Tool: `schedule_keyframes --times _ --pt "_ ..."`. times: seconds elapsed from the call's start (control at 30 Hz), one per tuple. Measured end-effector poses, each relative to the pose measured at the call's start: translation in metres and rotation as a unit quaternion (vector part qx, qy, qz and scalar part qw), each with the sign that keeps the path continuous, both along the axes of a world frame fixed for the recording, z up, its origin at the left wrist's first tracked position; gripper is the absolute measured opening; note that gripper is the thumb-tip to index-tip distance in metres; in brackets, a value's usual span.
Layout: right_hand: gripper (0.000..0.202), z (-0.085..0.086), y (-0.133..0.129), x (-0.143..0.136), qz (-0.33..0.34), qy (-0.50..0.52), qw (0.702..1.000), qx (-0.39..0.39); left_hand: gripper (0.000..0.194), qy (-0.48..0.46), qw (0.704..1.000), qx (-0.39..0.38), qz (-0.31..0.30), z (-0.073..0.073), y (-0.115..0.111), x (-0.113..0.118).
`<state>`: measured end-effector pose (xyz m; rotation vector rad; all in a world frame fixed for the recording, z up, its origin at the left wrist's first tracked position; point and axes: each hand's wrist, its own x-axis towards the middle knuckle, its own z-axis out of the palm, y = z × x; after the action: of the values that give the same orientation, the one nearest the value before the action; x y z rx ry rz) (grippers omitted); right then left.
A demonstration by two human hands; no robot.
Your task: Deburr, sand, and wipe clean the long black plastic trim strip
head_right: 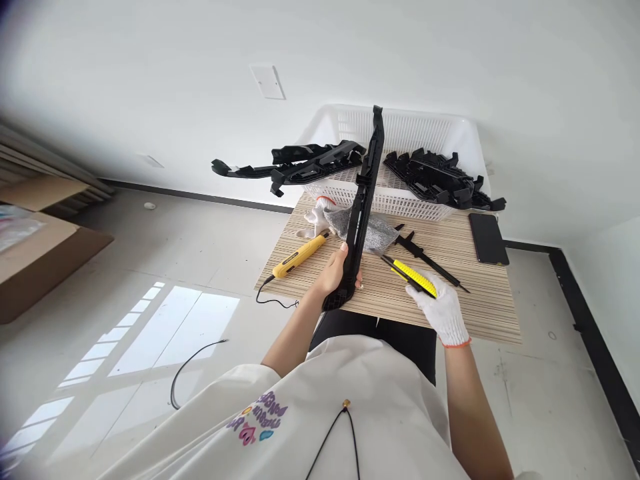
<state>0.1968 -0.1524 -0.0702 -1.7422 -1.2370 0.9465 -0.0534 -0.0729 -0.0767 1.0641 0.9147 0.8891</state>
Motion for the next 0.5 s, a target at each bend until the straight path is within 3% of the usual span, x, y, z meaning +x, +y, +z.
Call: schedule_keyframes --times 0.1,0.27,0.4,0.5 --pt "0.053 0.0000 -0.0001 0.0010 0.024 -0.024 0.999 -0.011 0.079 -0.001 1.000 0.005 -0.002 -0.0002 0.0001 -0.0002" --pt "0.055 -0.0048 -0.0012 0.0046 0.010 0.001 1.000 -0.011 0.077 -0.003 1.000 0.002 0.001 -0.0015 0.0004 0.0016" --pt "0.053 -0.0037 -0.0004 0.0035 0.056 -0.014 0.998 -0.001 0.075 -0.001 1.000 0.001 0.006 -0.0022 0.0001 0.0026" --pt "0.052 -0.0012 -0.0003 0.0008 0.031 -0.034 0.999 0.017 0.070 -0.002 1.000 0.009 0.010 -0.0013 -0.0004 0.0034"
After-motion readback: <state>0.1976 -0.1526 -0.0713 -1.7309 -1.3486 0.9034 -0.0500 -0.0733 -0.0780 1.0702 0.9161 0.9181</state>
